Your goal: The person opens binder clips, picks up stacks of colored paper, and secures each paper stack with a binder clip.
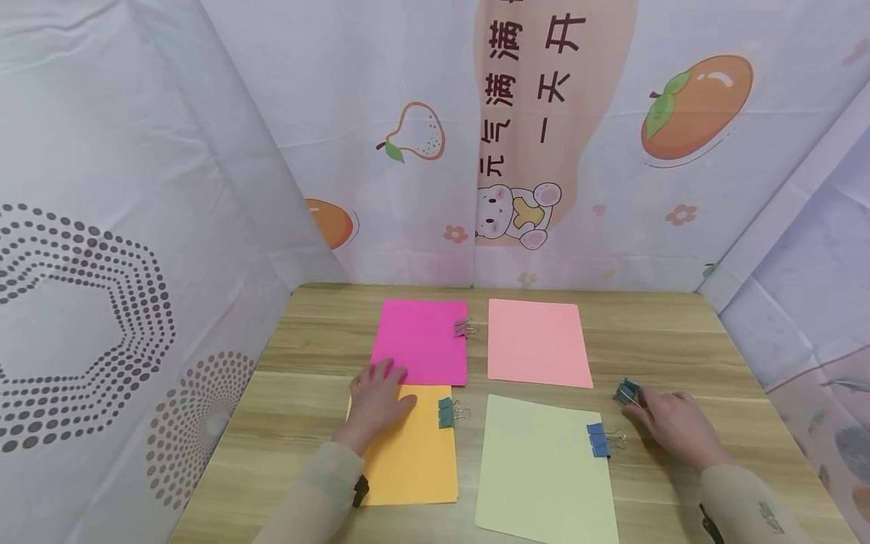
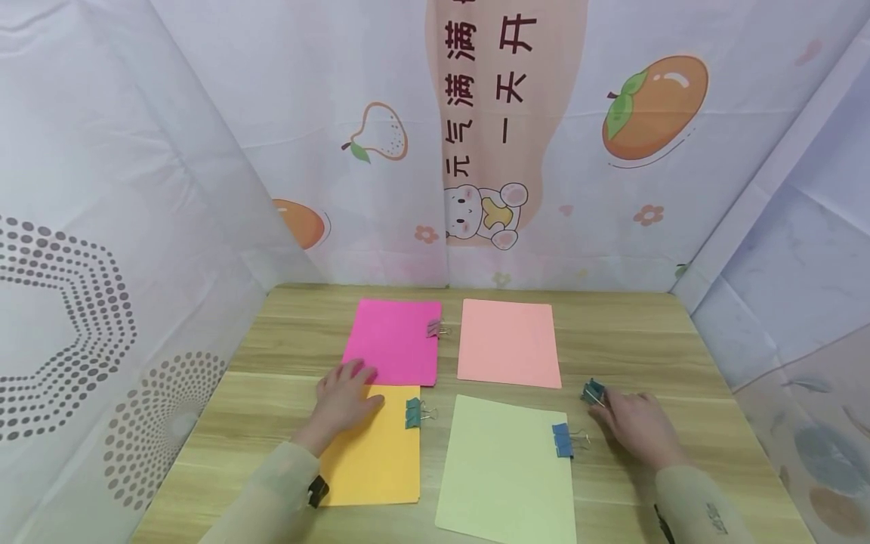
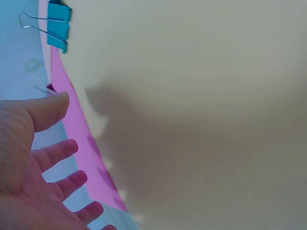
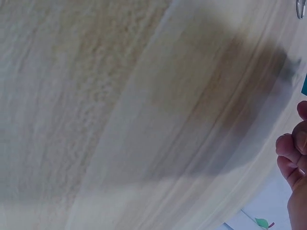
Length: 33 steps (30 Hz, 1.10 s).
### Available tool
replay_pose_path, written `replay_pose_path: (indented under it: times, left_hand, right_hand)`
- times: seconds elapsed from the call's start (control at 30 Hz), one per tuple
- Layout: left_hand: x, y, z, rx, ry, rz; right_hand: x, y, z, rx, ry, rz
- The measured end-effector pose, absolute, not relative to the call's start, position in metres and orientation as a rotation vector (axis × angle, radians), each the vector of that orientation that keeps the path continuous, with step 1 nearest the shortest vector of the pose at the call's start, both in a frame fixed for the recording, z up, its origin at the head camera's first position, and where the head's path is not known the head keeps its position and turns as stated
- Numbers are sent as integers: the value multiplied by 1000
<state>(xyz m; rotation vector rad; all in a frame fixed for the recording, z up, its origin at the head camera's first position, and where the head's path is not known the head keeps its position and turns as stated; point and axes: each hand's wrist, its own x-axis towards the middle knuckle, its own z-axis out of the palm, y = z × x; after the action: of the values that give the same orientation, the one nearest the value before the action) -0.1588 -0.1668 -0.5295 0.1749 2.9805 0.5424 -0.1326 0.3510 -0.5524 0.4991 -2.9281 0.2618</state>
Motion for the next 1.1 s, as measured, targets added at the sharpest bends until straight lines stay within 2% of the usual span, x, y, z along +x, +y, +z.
replay_pose_path:
  times: [0.87,1.1]
  left_hand:
    - [-186,-75,-507,508,2889,548]
    - [-194,-47,-511,502,2893,479]
  right_hand:
    - [-137,348,-548,631,-2736,245]
    - [-138,347,-548,634,-2743,257]
